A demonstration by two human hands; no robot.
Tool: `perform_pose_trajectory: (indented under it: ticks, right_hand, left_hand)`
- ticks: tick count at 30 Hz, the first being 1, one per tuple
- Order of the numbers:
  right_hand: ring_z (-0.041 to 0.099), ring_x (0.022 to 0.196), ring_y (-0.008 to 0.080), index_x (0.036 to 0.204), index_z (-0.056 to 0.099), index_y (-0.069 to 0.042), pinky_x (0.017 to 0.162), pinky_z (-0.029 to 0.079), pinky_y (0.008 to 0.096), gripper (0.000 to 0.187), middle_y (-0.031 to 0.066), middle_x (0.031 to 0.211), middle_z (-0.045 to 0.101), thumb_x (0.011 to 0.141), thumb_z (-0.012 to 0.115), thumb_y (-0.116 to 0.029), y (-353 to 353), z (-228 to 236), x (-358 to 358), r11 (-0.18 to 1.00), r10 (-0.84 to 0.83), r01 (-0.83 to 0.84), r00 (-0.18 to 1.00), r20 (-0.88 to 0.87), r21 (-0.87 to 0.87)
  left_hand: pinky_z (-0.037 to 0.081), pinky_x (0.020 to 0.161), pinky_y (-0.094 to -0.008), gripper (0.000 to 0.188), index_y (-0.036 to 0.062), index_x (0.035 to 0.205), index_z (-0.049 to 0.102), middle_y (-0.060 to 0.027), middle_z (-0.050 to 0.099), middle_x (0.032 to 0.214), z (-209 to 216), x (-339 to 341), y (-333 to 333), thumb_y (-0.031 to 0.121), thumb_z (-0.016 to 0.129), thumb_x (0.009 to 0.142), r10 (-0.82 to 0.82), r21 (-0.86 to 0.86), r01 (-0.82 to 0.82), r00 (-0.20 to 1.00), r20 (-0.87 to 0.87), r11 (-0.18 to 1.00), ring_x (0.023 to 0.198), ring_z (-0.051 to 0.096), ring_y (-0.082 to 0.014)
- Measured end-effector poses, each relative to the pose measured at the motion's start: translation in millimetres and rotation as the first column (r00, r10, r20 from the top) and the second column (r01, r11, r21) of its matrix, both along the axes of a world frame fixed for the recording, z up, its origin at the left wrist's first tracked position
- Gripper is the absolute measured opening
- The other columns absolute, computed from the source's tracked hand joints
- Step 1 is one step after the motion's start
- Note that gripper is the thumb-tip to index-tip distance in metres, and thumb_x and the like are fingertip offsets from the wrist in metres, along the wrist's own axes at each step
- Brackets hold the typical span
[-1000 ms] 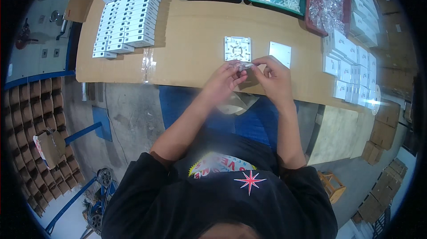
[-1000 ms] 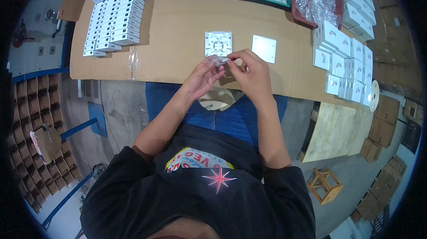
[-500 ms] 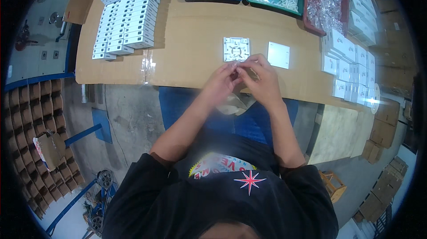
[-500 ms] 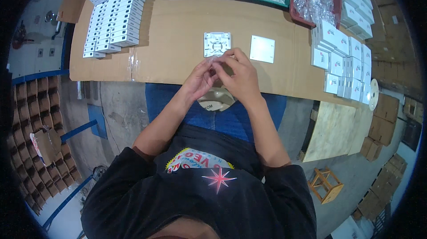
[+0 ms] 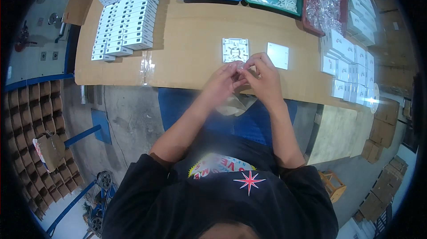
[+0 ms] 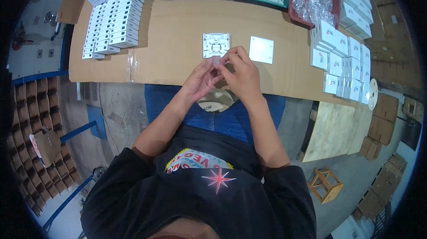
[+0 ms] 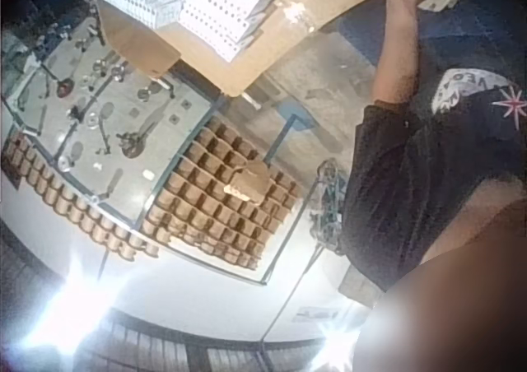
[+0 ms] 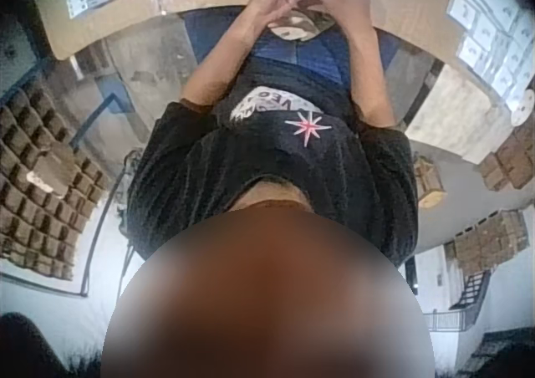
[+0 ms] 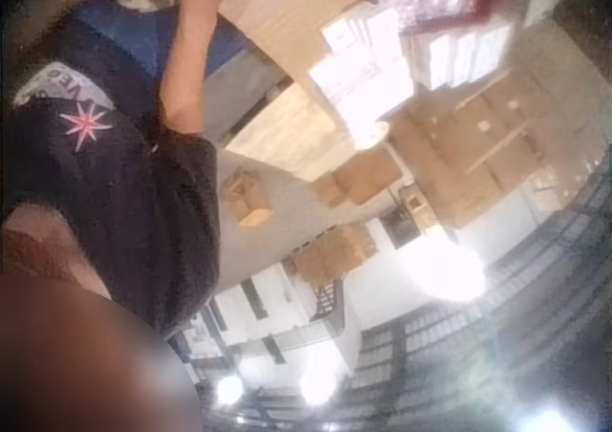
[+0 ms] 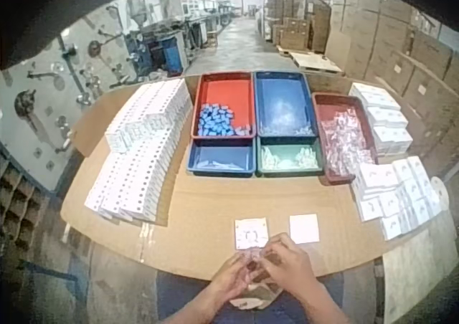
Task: The recorder is assembling and filling small white boxes with components from trays and stacking them.
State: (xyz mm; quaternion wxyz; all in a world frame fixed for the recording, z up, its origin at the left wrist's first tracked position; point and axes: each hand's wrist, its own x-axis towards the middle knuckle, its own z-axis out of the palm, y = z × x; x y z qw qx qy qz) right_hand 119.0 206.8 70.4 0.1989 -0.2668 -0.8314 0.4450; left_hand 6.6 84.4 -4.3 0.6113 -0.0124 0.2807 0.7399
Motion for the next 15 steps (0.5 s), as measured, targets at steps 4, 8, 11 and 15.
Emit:
perform_pose_trajectory:
  ticks: [4,8,11,15]
  right_hand:
    - [0.059,0.071,0.0158,0.093,0.068,-0.002,0.063,0.047,0.0292,0.015,0.0055,0.094,0.063,0.087,0.077,-0.012,13,4,-5,0.999,-0.034,0.034,0.995,-0.096,-0.010]
    - [0.052,0.065,0.0110,0.094,0.069,-0.001,0.060,0.044,0.0275,0.013,0.0057,0.087,0.065,0.090,0.074,-0.012,54,-4,-11,0.989,-0.149,0.149,0.983,-0.109,-0.005]
    - [0.051,0.062,0.0115,0.096,0.070,-0.001,0.060,0.044,0.0275,0.014,0.0051,0.085,0.066,0.091,0.073,-0.014,95,-18,-24,0.981,-0.191,0.195,0.970,-0.147,0.011]
    - [0.054,0.061,0.0134,0.099,0.070,-0.002,0.061,0.046,0.0290,0.017,0.0068,0.084,0.069,0.092,0.072,-0.017,163,-15,-54,0.969,-0.223,0.236,0.963,-0.149,0.075]
  left_hand:
    - [0.056,0.095,-0.0340,0.032,0.0040,0.129,0.058,-0.0067,0.067,0.113,-12,-4,-3,0.027,0.056,0.107,0.019,0.029,-0.018,1.000,-0.020,0.999,0.105,0.067,-0.0174]
    - [0.057,0.097,-0.0361,0.030,0.0061,0.128,0.059,-0.0071,0.068,0.114,-20,-5,-3,0.028,0.056,0.107,0.013,0.010,-0.012,1.000,-0.006,1.000,0.102,0.069,-0.0199]
    - [0.058,0.095,-0.0367,0.028,0.0085,0.126,0.060,-0.0072,0.070,0.114,-23,-4,-3,0.029,0.057,0.107,0.027,0.013,-0.027,1.000,0.005,1.000,0.101,0.070,-0.0203]
    - [0.058,0.093,-0.0388,0.026,0.0104,0.125,0.060,-0.0065,0.069,0.116,-24,-1,-3,0.029,0.056,0.107,0.000,-0.002,0.000,1.000,0.012,1.000,0.101,0.068,-0.0208]
